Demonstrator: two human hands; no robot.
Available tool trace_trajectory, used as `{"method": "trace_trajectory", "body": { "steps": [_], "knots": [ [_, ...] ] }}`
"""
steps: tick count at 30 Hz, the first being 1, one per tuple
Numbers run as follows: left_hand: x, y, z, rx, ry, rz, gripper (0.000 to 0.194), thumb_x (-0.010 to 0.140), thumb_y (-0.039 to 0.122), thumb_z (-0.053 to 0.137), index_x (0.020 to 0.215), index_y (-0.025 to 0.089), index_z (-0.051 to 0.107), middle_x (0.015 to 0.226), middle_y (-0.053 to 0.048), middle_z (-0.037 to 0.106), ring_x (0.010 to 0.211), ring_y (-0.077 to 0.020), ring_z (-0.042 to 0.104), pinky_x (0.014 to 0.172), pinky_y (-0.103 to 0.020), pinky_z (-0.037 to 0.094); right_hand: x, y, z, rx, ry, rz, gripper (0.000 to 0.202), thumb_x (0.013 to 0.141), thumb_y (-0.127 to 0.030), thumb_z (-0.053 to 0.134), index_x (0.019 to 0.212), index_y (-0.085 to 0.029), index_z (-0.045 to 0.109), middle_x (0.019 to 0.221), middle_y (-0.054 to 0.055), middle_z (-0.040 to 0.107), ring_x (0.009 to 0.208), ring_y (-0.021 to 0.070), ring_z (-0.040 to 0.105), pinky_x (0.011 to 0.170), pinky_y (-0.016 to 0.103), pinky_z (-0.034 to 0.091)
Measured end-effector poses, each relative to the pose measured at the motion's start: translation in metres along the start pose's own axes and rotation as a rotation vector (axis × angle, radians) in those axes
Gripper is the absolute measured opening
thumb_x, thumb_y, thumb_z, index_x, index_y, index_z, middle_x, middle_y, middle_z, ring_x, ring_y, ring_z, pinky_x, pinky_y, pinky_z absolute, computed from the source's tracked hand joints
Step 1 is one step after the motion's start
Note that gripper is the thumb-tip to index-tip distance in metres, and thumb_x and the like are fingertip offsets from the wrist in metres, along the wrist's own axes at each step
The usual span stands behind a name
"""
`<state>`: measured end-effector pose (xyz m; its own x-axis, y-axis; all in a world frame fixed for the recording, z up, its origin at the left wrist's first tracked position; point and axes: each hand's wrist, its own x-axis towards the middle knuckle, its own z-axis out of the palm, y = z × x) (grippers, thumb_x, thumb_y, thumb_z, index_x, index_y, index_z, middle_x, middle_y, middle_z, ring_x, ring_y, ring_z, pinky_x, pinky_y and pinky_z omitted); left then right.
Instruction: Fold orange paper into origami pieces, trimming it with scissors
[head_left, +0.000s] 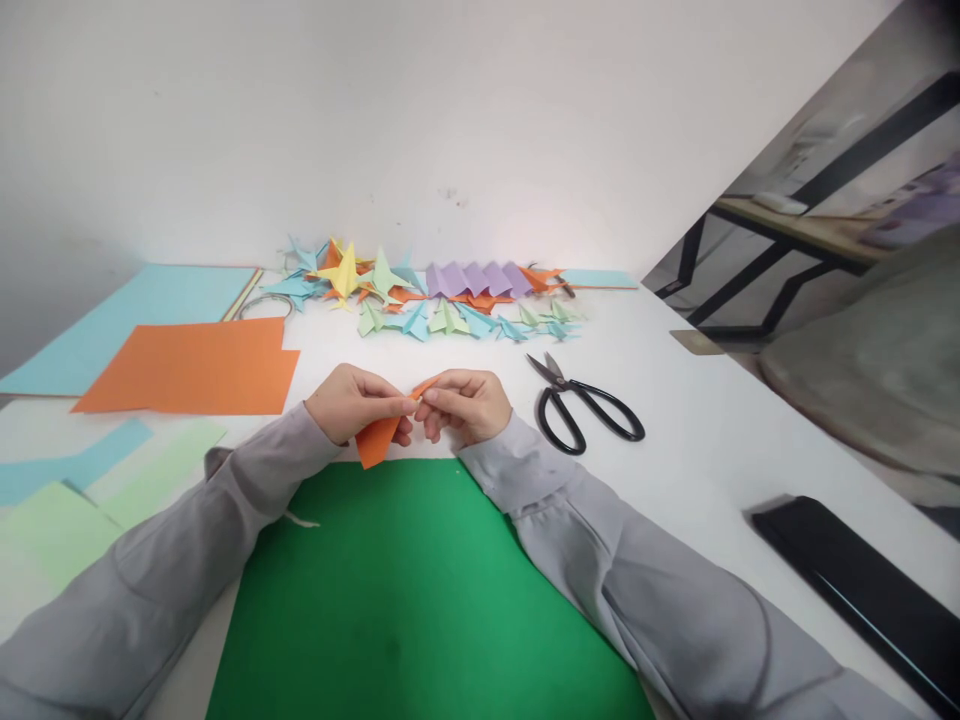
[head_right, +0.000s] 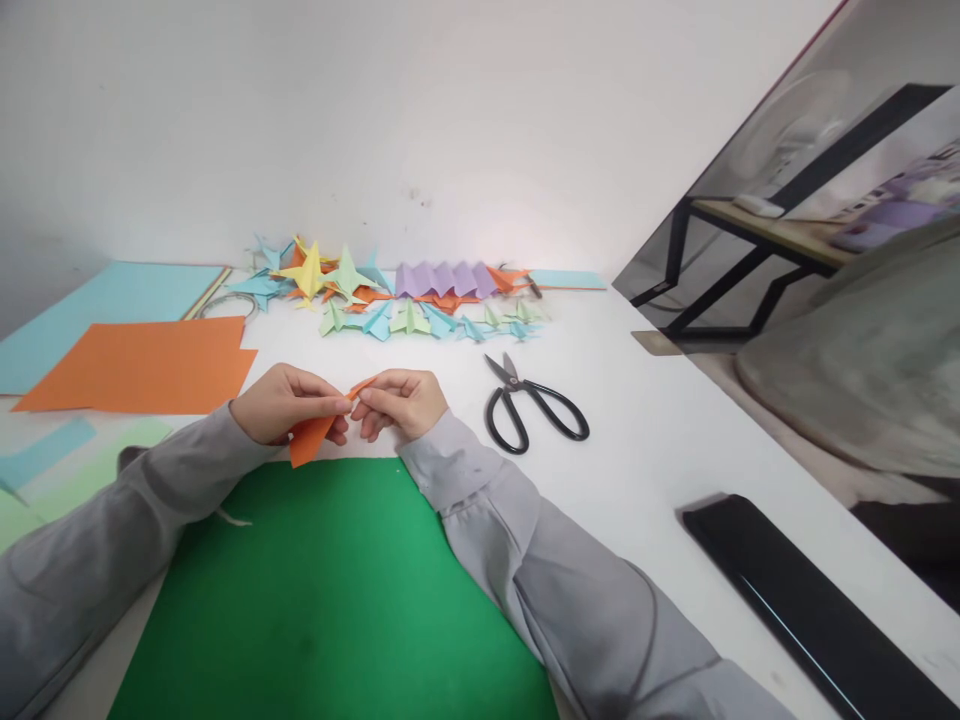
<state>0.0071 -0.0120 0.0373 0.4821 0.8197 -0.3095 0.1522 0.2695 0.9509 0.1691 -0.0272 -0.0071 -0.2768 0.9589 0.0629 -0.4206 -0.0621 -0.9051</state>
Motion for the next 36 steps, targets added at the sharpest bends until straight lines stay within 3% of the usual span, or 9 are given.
{"method": "trace_trajectory", "body": {
  "steps": [10, 19, 25, 30, 36],
  "knots": [
    [-0.002, -0.001, 0.008, -0.077, 0.075, 0.053, 0.029, 0.048, 0.030, 0.080, 0.066, 0.010, 0.070, 0.049, -0.004, 0.064, 0.046, -0.0159, 0.061, 0.054, -0.030, 0.054, 0.002, 0.002, -0.001, 0.001, 0.035, -0.001, 0.023, 0.057, -0.030, 0.077, 0.066, -0.011, 0.066, 0.051, 0.001, 0.065, 0.037, 0.0116, 0.058, 0.035, 0.020, 0.048],
    [-0.003, -0.005, 0.017, -0.127, 0.166, 0.076, 0.032, 0.040, 0.026, 0.083, 0.061, 0.009, 0.067, 0.046, -0.004, 0.063, 0.044, -0.0153, 0.059, 0.053, -0.031, 0.054, 0.003, 0.004, 0.001, 0.026, 0.091, -0.006, 0.026, 0.054, -0.032, 0.078, 0.062, -0.012, 0.064, 0.048, 0.002, 0.064, 0.035, 0.0115, 0.056, 0.033, 0.020, 0.047],
    [0.000, -0.008, 0.014, -0.210, 0.117, 0.027, 0.033, 0.042, 0.031, 0.082, 0.061, 0.009, 0.066, 0.048, -0.004, 0.064, 0.045, -0.0158, 0.060, 0.053, -0.032, 0.054, 0.002, 0.003, 0.001, 0.038, 0.086, 0.027, 0.027, 0.055, -0.035, 0.077, 0.059, -0.012, 0.063, 0.047, 0.001, 0.063, 0.034, 0.0108, 0.055, 0.032, 0.019, 0.045],
    [0.001, -0.009, 0.013, -0.300, 0.093, -0.049, 0.031, 0.042, 0.028, 0.083, 0.060, 0.009, 0.065, 0.047, -0.004, 0.062, 0.044, -0.0147, 0.059, 0.051, -0.031, 0.052, 0.002, 0.003, -0.001, 0.055, 0.039, 0.010, 0.023, 0.058, -0.029, 0.073, 0.072, -0.012, 0.065, 0.050, 0.001, 0.065, 0.036, 0.0111, 0.057, 0.035, 0.019, 0.048],
    [-0.001, -0.008, 0.015, -0.327, 0.076, -0.091, 0.028, 0.043, 0.025, 0.082, 0.057, 0.009, 0.064, 0.046, -0.005, 0.062, 0.043, -0.0153, 0.059, 0.049, -0.030, 0.051, 0.003, 0.002, 0.000, 0.042, 0.055, 0.022, 0.017, 0.057, -0.026, 0.070, 0.064, -0.012, 0.063, 0.045, 0.001, 0.063, 0.032, 0.0112, 0.054, 0.031, 0.019, 0.044]
  ]
}}
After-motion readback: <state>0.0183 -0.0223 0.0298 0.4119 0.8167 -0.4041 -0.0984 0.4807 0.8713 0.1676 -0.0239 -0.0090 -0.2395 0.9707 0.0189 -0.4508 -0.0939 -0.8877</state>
